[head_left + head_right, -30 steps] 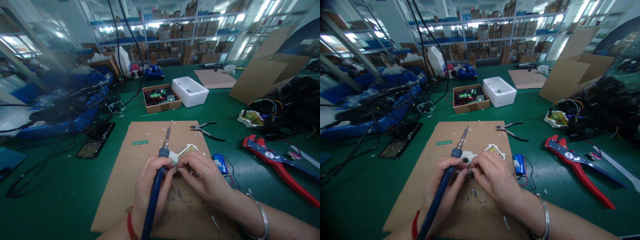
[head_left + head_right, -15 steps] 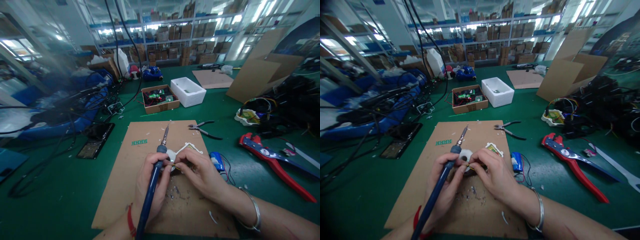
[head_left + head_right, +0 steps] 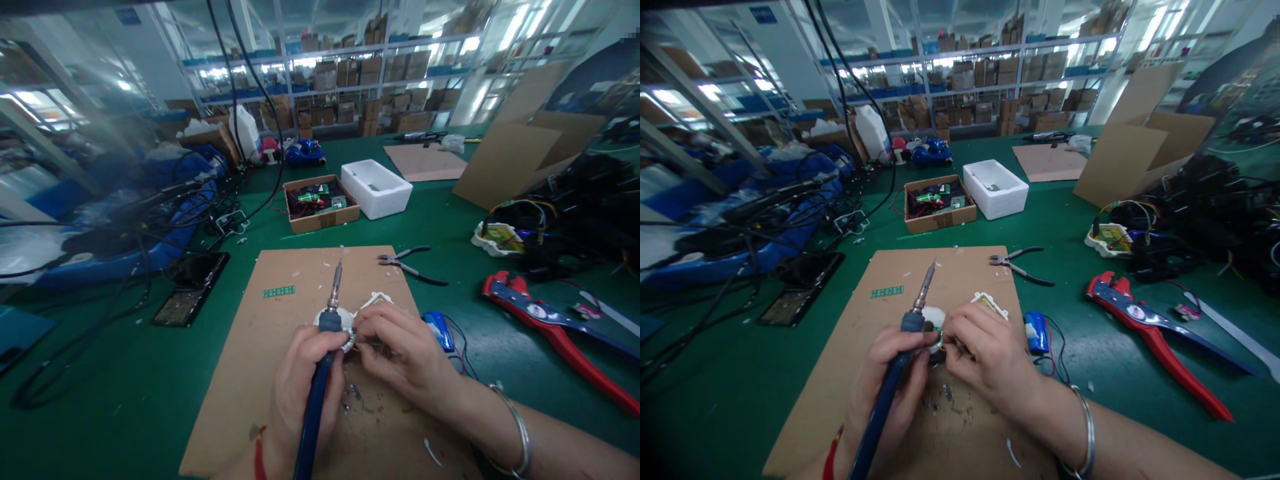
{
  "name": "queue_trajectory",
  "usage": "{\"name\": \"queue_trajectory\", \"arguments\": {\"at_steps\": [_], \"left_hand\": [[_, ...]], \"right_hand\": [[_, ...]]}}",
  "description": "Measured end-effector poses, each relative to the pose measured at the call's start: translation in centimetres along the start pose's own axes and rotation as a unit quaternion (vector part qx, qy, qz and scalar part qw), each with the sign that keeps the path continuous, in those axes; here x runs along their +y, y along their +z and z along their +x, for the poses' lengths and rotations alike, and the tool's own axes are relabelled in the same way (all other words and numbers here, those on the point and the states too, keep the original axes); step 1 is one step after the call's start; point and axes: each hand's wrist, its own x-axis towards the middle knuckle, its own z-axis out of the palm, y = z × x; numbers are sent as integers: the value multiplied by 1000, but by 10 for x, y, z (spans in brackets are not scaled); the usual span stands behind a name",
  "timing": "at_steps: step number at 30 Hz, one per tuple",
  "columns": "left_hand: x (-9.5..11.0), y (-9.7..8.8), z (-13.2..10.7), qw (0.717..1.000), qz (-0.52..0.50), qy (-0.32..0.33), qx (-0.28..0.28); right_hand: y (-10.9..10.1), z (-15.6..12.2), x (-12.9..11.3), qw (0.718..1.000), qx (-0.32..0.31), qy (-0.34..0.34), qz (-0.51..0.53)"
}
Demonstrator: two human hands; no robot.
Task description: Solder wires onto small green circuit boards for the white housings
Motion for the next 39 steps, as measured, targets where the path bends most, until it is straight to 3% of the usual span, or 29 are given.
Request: {"name": "queue_trajectory", "arguments": {"at_steps": [4, 16, 22, 30, 35, 39], "left_hand": [[0, -2, -1, 1000, 6, 4, -4], [1, -4, 3, 1000, 17, 25, -6], [9, -16, 6, 999, -23, -38, 14], [2, -61, 6, 970, -176, -94, 139], [-7, -58, 0, 962, -153, -75, 212], [-10, -55, -2, 971, -134, -49, 192]], "right_hand": [[1, 1, 3, 999, -6, -32, -7], [2, 5, 3, 1000, -11, -10, -3], [1, 7, 0, 999, -19, -19, -28], [3, 6, 2, 1000, -2, -12, -27], [4, 9, 1, 999, 18, -24, -33], [2, 10, 0, 1000, 0, -16, -22]]}}
